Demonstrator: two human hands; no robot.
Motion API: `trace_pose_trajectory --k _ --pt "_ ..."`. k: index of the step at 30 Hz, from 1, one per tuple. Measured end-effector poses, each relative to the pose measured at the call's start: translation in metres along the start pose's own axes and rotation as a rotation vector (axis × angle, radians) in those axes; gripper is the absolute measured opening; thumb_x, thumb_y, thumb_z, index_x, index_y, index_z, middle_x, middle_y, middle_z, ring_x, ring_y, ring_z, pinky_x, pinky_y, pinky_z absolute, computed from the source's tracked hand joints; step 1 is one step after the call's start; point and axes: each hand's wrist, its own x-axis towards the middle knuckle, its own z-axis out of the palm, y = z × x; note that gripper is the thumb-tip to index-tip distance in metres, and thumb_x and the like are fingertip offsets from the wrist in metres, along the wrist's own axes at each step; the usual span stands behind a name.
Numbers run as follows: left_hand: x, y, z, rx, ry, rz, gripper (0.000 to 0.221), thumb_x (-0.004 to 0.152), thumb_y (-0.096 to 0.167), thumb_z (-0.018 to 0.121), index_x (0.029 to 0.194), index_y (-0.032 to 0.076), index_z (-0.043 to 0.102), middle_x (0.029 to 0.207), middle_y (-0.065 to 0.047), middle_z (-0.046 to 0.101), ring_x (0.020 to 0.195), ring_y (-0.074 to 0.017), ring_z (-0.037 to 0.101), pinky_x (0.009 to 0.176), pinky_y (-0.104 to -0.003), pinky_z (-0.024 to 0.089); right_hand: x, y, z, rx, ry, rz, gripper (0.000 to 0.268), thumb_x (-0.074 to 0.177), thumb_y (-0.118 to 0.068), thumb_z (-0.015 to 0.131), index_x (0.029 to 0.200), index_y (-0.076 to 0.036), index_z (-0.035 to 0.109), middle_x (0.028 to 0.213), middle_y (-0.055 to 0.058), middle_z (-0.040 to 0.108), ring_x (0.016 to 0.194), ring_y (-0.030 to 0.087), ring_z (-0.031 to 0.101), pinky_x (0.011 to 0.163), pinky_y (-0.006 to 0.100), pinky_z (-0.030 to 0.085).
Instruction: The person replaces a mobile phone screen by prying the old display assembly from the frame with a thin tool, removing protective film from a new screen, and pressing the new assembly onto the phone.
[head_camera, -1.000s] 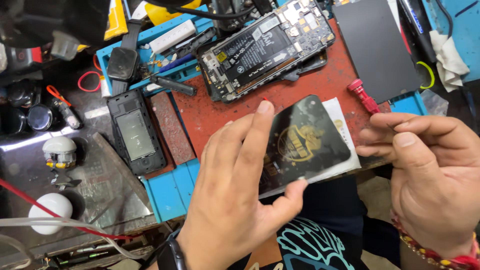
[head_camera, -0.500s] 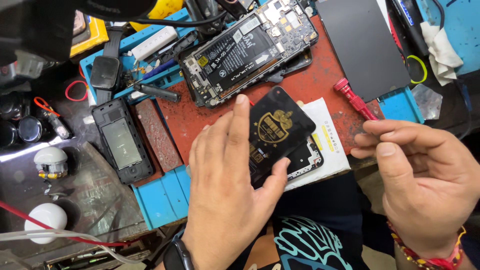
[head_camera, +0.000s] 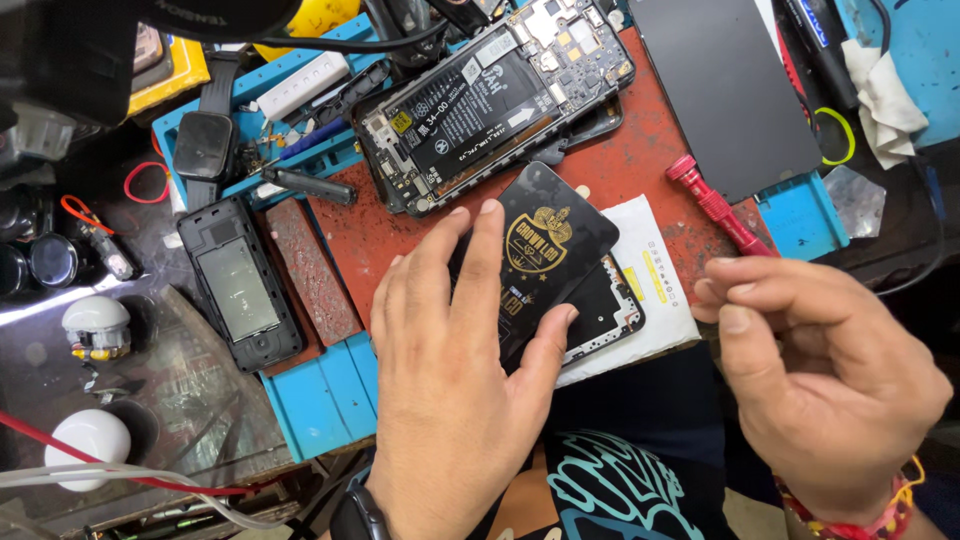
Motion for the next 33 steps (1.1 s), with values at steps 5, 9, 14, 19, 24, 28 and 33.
trace_pose_trajectory --k 5,9,14,19,24,28,33 --pt "0.000 0.006 -0.007 -0.004 0.015 0.065 0.069 0.086 0.031 0.081 0.145 0.008 0.053 0.148 -0.019 0.049 0.142 -0.0408 0.045 0.121 -0.058 0.029 -0.011 -0.001 -0.005 0.043 -0.013 -0.035 0.011 0.099 0.010 0.064 0.108 0.007 0.061 0.112 0.018 0.069 0.091 0.017 0.072 0.086 0.027 0.062" --pt "-0.004 0.015 -0.017 -0.210 0.022 0.188 0.048 0.083 0.020 0.082 0.128 0.010 0.066 0.134 -0.013 0.060 0.133 -0.0382 0.053 0.117 -0.058 0.034 -0.017 0.002 -0.025 0.275 -0.204 0.182 0.011 0.096 0.007 0.060 0.105 0.004 0.064 0.111 0.017 0.072 0.086 0.016 0.072 0.079 0.029 0.063" --pt "-0.006 0.019 -0.021 -0.537 -0.083 0.197 0.035 0.080 0.014 0.083 0.113 0.008 0.072 0.114 -0.008 0.070 0.120 -0.0332 0.066 0.107 -0.049 0.048 -0.020 0.008 -0.038 0.387 -0.402 0.244 0.014 0.094 0.007 0.063 0.107 0.006 0.069 0.111 0.021 0.070 0.087 0.020 0.074 0.078 0.034 0.063" --pt "-0.010 0.019 -0.022 -0.607 -0.136 0.131 0.026 0.081 0.012 0.082 0.105 0.008 0.074 0.105 -0.005 0.074 0.113 -0.0275 0.071 0.105 -0.044 0.052 -0.023 0.001 -0.032 0.438 -0.448 0.244 0.011 0.092 0.008 0.066 0.103 0.007 0.070 0.107 0.021 0.073 0.089 0.020 0.075 0.080 0.033 0.064" --pt "-0.012 0.015 -0.020 -0.653 -0.144 0.146 0.022 0.082 0.012 0.083 0.102 0.009 0.075 0.100 -0.004 0.074 0.110 -0.0249 0.073 0.104 -0.043 0.053 -0.025 -0.013 -0.025 0.328 -0.387 0.175 0.012 0.089 0.009 0.069 0.101 0.008 0.071 0.108 0.022 0.070 0.089 0.020 0.076 0.078 0.030 0.063" --pt "-0.015 0.014 -0.019 -0.673 -0.136 0.135 0.021 0.082 0.011 0.083 0.101 0.009 0.075 0.100 -0.004 0.075 0.109 -0.0240 0.074 0.105 -0.044 0.053 -0.024 -0.017 -0.022 0.341 -0.394 0.113 0.013 0.088 0.008 0.071 0.101 0.007 0.070 0.108 0.022 0.074 0.092 0.019 0.076 0.079 0.029 0.064" --pt "-0.018 0.014 -0.020 -0.675 -0.142 0.116 0.021 0.079 0.012 0.084 0.098 0.010 0.075 0.100 -0.003 0.075 0.109 -0.0227 0.074 0.107 -0.045 0.052 -0.022 -0.018 -0.023 0.354 -0.419 0.115 0.012 0.088 0.007 0.071 0.100 0.007 0.070 0.109 0.022 0.070 0.092 0.019 0.076 0.081 0.030 0.064"
